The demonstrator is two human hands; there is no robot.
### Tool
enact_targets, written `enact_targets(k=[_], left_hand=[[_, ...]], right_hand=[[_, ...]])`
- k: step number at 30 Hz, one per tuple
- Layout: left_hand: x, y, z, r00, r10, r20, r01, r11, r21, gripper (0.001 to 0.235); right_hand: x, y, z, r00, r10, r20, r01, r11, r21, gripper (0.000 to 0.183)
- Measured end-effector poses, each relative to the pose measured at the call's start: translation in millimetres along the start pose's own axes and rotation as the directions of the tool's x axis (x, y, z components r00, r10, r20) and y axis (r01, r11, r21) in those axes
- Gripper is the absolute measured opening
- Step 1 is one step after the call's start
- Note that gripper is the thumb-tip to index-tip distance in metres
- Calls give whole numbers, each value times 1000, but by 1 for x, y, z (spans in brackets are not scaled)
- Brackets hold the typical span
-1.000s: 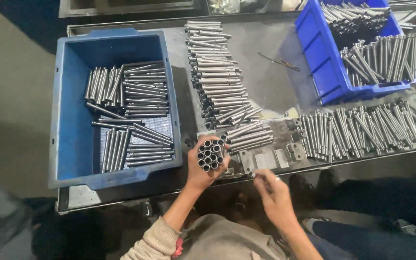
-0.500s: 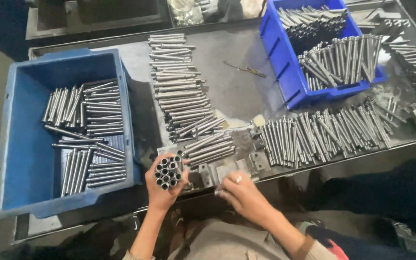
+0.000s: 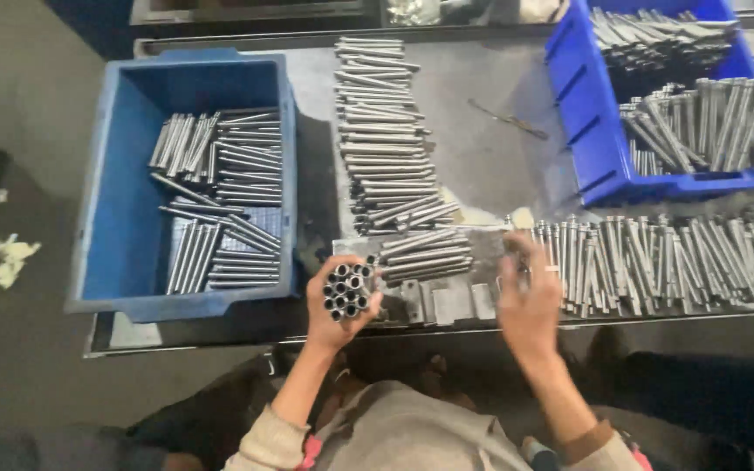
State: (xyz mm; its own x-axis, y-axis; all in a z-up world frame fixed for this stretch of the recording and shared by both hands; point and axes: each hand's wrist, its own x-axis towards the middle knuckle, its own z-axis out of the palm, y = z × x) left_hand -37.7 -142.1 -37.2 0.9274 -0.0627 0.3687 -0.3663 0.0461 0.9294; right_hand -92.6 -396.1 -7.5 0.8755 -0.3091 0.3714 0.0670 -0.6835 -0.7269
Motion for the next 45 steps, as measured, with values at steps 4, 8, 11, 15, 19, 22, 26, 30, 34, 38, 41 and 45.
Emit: enact_targets(k=[4,8,11,15,19,22,26,30,34,38,41,45], left_hand=[[4,12,-9,998,-49,41,53,995,-89,39],[10,0,-23,999,-50,0,50,997,-63,36],[13,1,-24,998,-55,22,58,989,-134,38],[12,-4,-27,989,-4,147,28,986,-164,31],[13,3,-33,985,28,173,-3,990,-144,29],[11,3,-37,975,40,220,2,982,-189,29],[11,2,-33,977,24,212,13,984,-175,29],[10,6,-34,977,29,212,0,990,-138,28],[11,5,-25,987,29,157,-6,989,-148,26],[7,-2,-26,996,-33,86,44,990,-131,30],[10,-9,-16,998,-41,47,47,990,-131,35],[4,-15,-18,998,-36,42,38,998,-49,38]], right_hand=[[-39,-61,91,925,-26,379,-47,982,182,27],[-37,-61,101,929,-1,369,-74,979,191,17],[-52,-81,86,951,151,270,-259,866,428,15],[-113,-117,92,617,506,603,-787,410,462,49],[-132,-85,129,583,507,635,-810,304,501,46],[-123,-96,121,253,525,812,-920,-128,369,38],[-122,-95,119,313,568,761,-918,-26,397,42],[-124,-117,95,701,208,682,-518,806,287,40],[-115,-106,61,674,175,717,-375,918,129,42],[-97,-45,48,918,252,306,-258,966,-20,19],[-76,2,46,976,-94,199,133,972,-196,13],[-58,27,37,833,-202,515,298,948,-110,10]])
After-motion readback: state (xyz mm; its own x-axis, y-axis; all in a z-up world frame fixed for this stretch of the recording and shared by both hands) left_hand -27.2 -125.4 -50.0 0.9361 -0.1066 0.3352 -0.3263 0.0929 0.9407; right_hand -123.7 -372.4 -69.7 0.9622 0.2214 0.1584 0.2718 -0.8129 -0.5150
